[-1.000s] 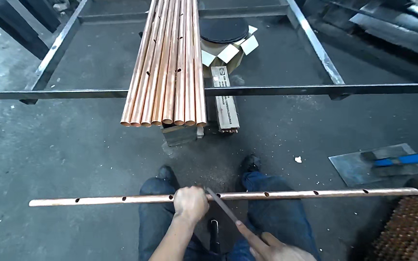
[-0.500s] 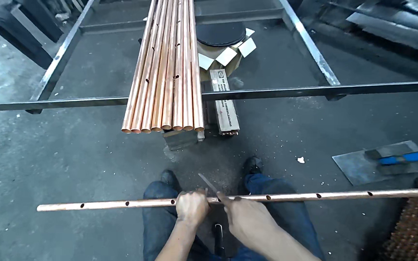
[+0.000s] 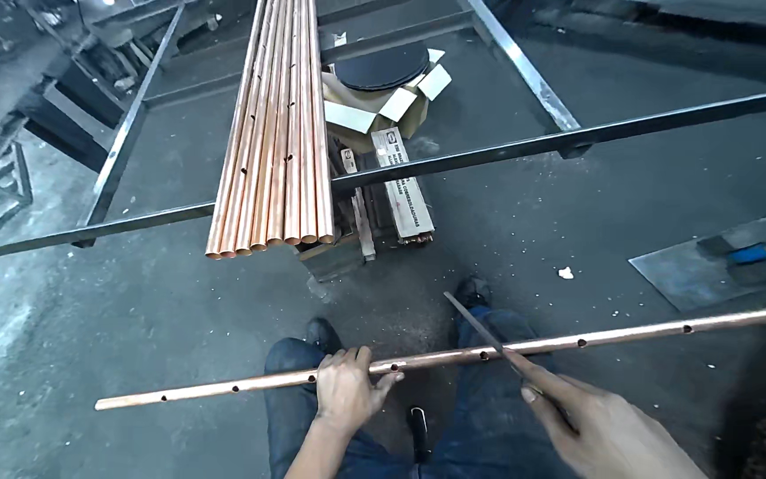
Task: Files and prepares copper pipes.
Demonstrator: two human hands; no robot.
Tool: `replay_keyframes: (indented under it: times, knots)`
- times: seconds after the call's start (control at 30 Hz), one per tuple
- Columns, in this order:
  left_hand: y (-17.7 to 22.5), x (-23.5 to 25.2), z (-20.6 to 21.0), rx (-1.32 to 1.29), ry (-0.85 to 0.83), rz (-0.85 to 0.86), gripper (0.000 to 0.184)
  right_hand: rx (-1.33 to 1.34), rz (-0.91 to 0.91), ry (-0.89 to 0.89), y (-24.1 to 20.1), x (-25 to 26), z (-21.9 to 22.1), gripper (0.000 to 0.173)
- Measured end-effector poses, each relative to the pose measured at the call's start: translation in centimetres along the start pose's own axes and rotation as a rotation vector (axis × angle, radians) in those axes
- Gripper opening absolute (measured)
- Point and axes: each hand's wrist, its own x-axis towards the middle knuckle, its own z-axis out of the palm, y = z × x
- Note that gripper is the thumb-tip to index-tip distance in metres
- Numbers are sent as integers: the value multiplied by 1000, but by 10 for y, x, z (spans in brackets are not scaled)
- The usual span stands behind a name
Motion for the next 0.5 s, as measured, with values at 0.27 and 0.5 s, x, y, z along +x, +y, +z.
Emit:
replay_keyframes:
  times: [0.27,0.5]
  knots:
    - [5,0,-3,25,-26,15,73,3,-61,56,8,4,-5,51]
    - [7,2,-4,-6,-59,39,74,-18,-87,122,16,1,-4,49]
